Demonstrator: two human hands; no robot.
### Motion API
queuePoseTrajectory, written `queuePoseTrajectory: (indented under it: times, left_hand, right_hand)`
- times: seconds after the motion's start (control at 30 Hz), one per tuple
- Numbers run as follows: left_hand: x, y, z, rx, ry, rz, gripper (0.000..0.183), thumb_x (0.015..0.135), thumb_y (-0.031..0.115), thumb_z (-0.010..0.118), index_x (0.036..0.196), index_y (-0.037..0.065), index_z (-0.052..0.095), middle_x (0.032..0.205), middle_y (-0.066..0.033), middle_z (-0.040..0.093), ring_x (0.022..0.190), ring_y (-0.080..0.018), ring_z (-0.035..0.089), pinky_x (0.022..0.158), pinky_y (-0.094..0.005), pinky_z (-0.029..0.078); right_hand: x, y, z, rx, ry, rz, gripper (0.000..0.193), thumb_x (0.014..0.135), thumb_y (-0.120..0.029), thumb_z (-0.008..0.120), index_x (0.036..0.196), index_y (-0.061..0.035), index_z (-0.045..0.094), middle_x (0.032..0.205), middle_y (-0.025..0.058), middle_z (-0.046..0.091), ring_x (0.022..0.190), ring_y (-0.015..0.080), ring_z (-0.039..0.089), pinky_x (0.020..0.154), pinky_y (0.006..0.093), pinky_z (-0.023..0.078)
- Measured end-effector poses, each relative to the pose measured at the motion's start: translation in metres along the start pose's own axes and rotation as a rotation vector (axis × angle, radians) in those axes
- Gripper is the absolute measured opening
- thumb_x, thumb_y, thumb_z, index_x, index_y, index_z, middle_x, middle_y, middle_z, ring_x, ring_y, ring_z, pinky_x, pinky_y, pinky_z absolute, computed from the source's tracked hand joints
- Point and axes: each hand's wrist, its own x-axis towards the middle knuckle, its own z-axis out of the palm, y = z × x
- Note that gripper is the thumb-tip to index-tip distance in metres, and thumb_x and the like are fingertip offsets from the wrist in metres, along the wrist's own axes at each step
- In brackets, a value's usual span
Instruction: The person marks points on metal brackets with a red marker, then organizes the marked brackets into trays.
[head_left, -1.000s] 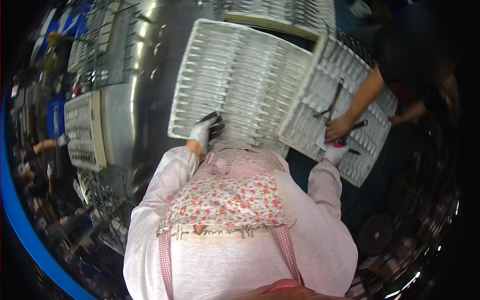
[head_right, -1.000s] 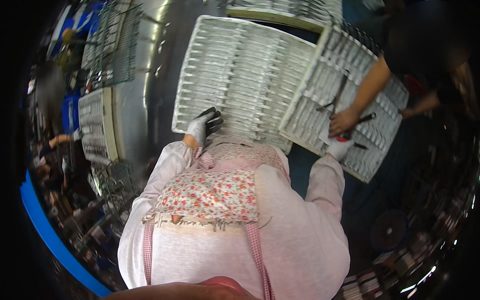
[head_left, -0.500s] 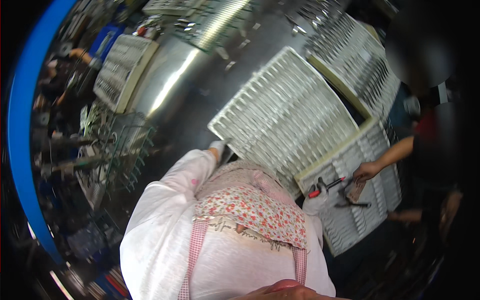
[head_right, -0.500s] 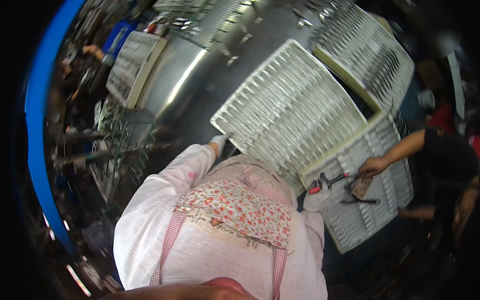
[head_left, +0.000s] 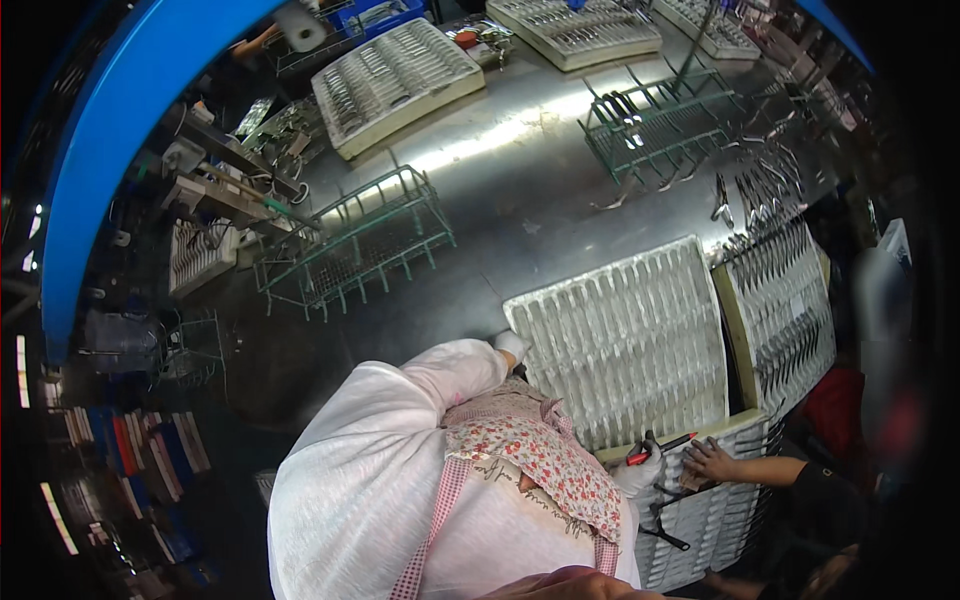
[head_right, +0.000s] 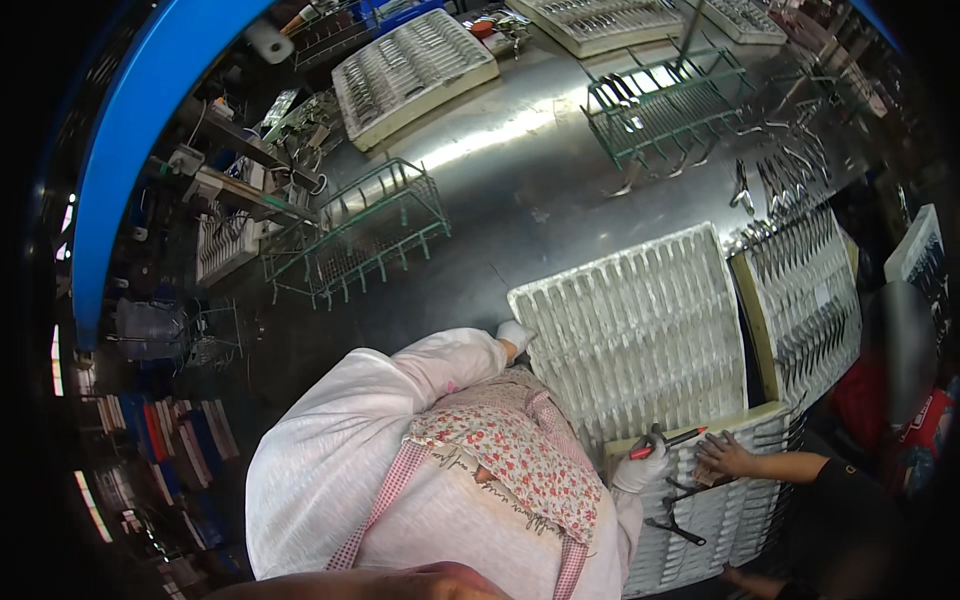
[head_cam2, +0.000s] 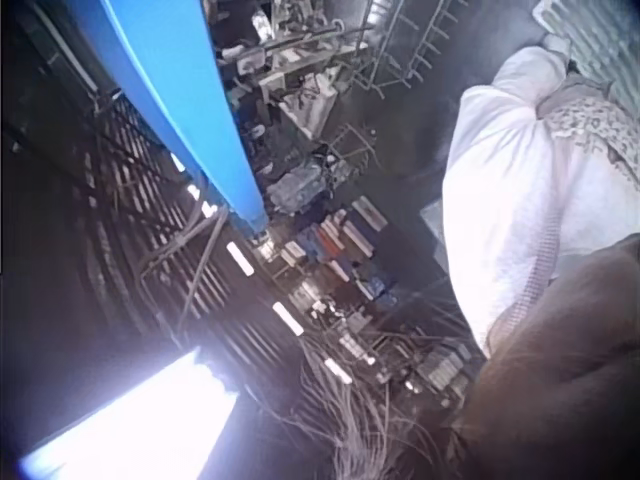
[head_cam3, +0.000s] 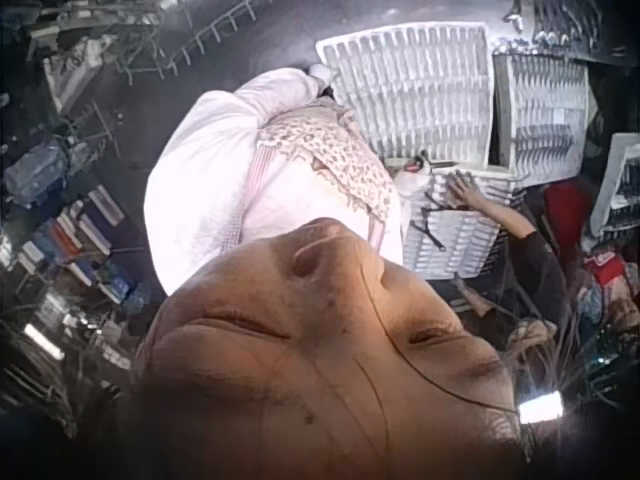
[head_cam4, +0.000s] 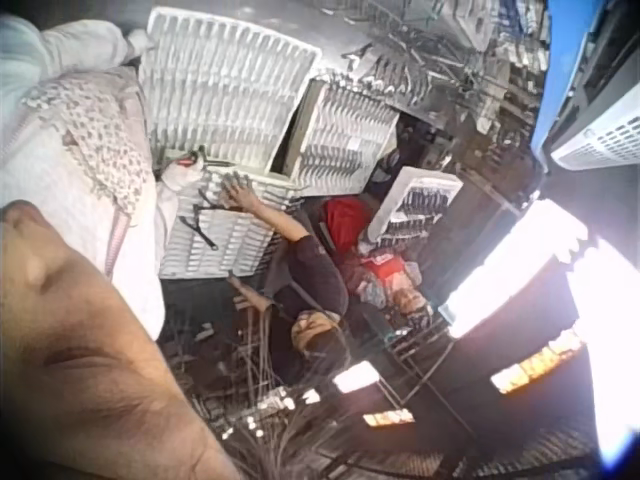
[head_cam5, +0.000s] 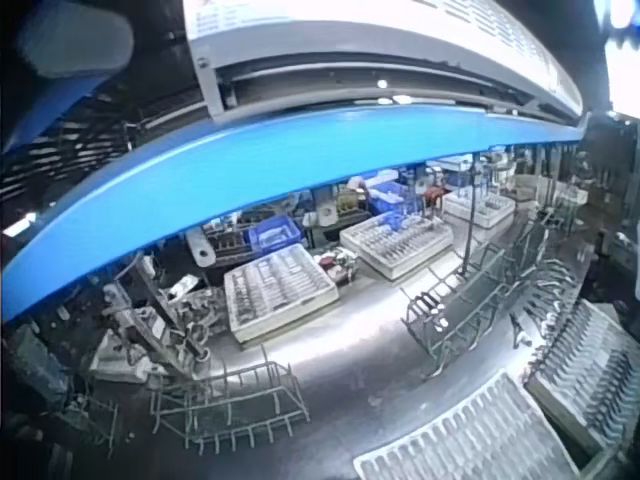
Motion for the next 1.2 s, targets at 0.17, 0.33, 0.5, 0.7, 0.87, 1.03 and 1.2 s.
queuePoseTrajectory:
  times: [0.17,0.33,0.5,0.7,0.87,1.03,1.2]
  left_hand:
    - [0.028,-0.01,0.004,0.009,-0.078,-0.068,0.03,0.076,0.025,0.066,0.092,0.0,0.066,0.089,-0.0177,0.067,0.073,-0.031,0.066,0.064,-0.04,0.051]
    - [0.061,-0.028,0.017,-0.113,-0.245,-0.177,0.023,0.079,0.021,0.064,0.087,0.0,0.064,0.079,-0.0132,0.064,0.056,-0.0276,0.063,0.047,-0.0401,0.048]
    - [0.068,-0.031,0.016,-0.083,-0.202,-0.101,0.034,0.077,0.028,0.066,0.095,0.0,0.065,0.087,-0.0136,0.064,0.076,-0.0244,0.062,0.062,-0.0395,0.049]
    - [0.047,-0.005,-0.002,-0.449,-0.413,-0.451,0.035,0.079,0.021,0.062,0.108,0.002,0.055,0.095,-0.0163,0.06,0.076,-0.0297,0.061,0.065,-0.0449,0.055]
    - [0.064,-0.015,0.012,-0.413,-0.344,-0.313,0.034,0.076,0.014,0.063,0.105,-0.002,0.057,0.093,-0.0162,0.06,0.073,-0.0294,0.062,0.061,-0.0474,0.055]
    - [0.078,-0.03,0.022,-0.346,-0.266,-0.123,0.041,0.073,0.014,0.066,0.108,-0.005,0.057,0.1,-0.0182,0.059,0.083,-0.0303,0.059,0.066,-0.0448,0.052]
    - [0.038,-0.026,0.01,-0.33,-0.196,-0.061,0.052,0.072,0.019,0.066,0.117,-0.004,0.054,0.12,-0.0197,0.054,0.105,-0.0286,0.052,0.091,-0.0379,0.041]
  right_hand:
    - [0.002,-0.031,0.024,-0.039,-0.224,0.055,0.034,0.07,-0.004,0.07,0.101,-0.0033,0.057,0.093,0.018,0.058,0.085,0.0322,0.056,0.074,0.039,0.045]
    - [-0.02,-0.06,0.036,-0.068,-0.284,0.075,0.033,0.067,-0.001,0.063,0.099,-0.0077,0.061,0.084,0.0173,0.06,0.077,0.0359,0.058,0.066,0.0419,0.046]
    - [-0.042,-0.081,0.017,-0.204,-0.2,0.178,0.03,0.064,-0.003,0.064,0.093,-0.0094,0.06,0.084,0.0172,0.06,0.078,0.0375,0.057,0.067,0.0448,0.046]
    - [-0.072,-0.097,0.001,-0.453,-0.191,0.403,0.03,0.066,-0.005,0.063,0.095,-0.014,0.06,0.088,0.0168,0.06,0.086,0.0385,0.056,0.075,0.0458,0.045]
    - [-0.095,-0.089,0.014,-0.437,-0.166,0.355,0.022,0.072,-0.007,0.064,0.093,-0.0138,0.06,0.082,0.0181,0.058,0.076,0.0388,0.057,0.065,0.0468,0.046]
    - [-0.089,-0.045,0.006,-0.327,-0.211,0.358,0.032,0.067,-0.005,0.061,0.097,-0.0138,0.061,0.089,0.0183,0.06,0.082,0.038,0.057,0.072,0.0457,0.047]
    - [-0.075,0.04,-0.02,-0.319,-0.123,0.271,0.029,0.07,-0.006,0.064,0.098,-0.0131,0.061,0.093,0.0184,0.06,0.086,0.0383,0.057,0.074,0.0447,0.047]
